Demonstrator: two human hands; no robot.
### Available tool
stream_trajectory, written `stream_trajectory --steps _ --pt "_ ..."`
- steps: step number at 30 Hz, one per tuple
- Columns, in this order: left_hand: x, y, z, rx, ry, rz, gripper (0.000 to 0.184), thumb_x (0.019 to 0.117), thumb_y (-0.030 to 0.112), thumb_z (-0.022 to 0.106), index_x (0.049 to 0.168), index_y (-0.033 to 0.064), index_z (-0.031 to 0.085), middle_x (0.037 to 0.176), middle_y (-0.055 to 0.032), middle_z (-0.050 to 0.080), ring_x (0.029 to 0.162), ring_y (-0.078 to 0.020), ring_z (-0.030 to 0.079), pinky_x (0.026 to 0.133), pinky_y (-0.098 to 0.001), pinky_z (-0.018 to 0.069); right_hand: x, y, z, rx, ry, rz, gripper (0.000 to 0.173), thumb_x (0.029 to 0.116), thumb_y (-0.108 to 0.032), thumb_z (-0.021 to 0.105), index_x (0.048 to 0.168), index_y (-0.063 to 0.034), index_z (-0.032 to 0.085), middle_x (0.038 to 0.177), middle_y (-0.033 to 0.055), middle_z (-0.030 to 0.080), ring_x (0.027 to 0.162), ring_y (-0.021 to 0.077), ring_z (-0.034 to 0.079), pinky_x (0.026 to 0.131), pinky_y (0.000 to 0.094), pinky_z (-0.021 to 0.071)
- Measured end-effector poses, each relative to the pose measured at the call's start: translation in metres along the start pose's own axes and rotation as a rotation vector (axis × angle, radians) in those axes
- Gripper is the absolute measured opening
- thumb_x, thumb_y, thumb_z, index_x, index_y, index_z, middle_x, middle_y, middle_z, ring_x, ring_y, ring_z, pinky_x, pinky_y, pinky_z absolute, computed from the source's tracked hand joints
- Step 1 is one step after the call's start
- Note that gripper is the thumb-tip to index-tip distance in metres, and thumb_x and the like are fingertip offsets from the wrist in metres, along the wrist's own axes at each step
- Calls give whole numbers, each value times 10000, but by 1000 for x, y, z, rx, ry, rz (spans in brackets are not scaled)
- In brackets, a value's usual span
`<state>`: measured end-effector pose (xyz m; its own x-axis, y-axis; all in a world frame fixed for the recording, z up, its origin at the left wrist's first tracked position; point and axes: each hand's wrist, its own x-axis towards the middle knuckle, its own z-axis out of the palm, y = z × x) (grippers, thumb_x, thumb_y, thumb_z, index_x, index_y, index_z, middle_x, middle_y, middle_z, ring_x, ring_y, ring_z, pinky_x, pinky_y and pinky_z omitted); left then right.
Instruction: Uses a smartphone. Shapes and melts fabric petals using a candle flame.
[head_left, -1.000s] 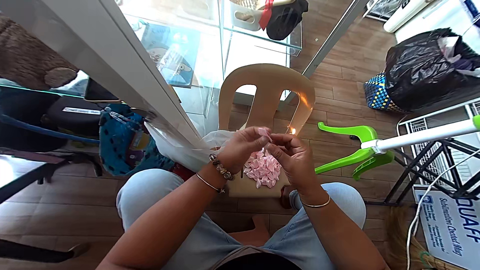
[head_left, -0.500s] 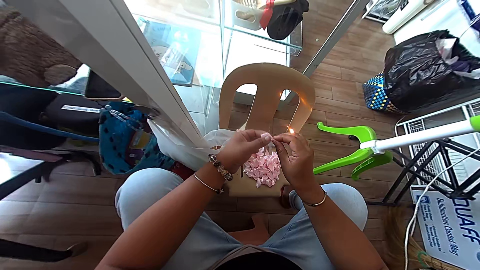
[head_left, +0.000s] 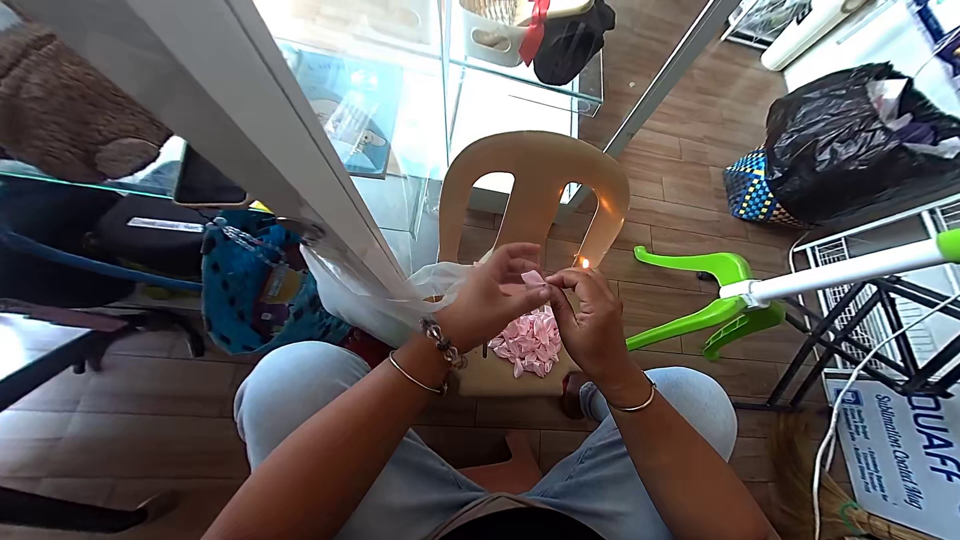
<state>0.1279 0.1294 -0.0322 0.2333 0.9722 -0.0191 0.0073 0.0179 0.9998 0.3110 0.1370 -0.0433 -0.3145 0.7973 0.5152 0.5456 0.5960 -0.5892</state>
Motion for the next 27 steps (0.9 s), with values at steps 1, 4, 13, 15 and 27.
stream_trajectory --steps 1,4,13,15,27 --pt "0 -1 0 125 0 79 448 935 65 705 1355 30 553 1223 -97 654 1037 -145 666 824 -311 578 -1 0 -1 8 -13 13 132 988 -107 632 1033 -3 701 1032 103 704 1014 217 649 939 351 517" --pt "2 -8 0 407 40 296 212 921 127 736 1126 73 716 1192 -74 670 1115 -171 624 916 -357 524 -3 2 -4 35 -36 42 143 999 -125 622 1034 -2 685 1011 106 689 974 201 642 903 330 518" --pt "8 -13 16 518 56 392 96 931 124 684 995 58 710 1149 -68 675 1086 -153 626 920 -340 529 -8 8 -22 100 -41 80 115 986 -102 637 1010 -21 715 982 86 710 944 202 655 885 341 526" --pt "10 -10 27 428 32 301 94 943 88 657 1013 31 687 1160 -90 665 1065 -144 635 871 -321 540 -7 10 -35 175 -62 150 121 979 -105 653 1026 -26 731 992 85 721 927 187 677 865 341 554" --pt "65 -47 78 384 224 -197 214 1039 185 577 1164 20 633 858 -42 614 694 -82 530 677 -292 474 -5 42 -125 470 397 546 426 1031 -226 595 1389 -6 527 1290 151 637 1093 199 660 900 355 559"
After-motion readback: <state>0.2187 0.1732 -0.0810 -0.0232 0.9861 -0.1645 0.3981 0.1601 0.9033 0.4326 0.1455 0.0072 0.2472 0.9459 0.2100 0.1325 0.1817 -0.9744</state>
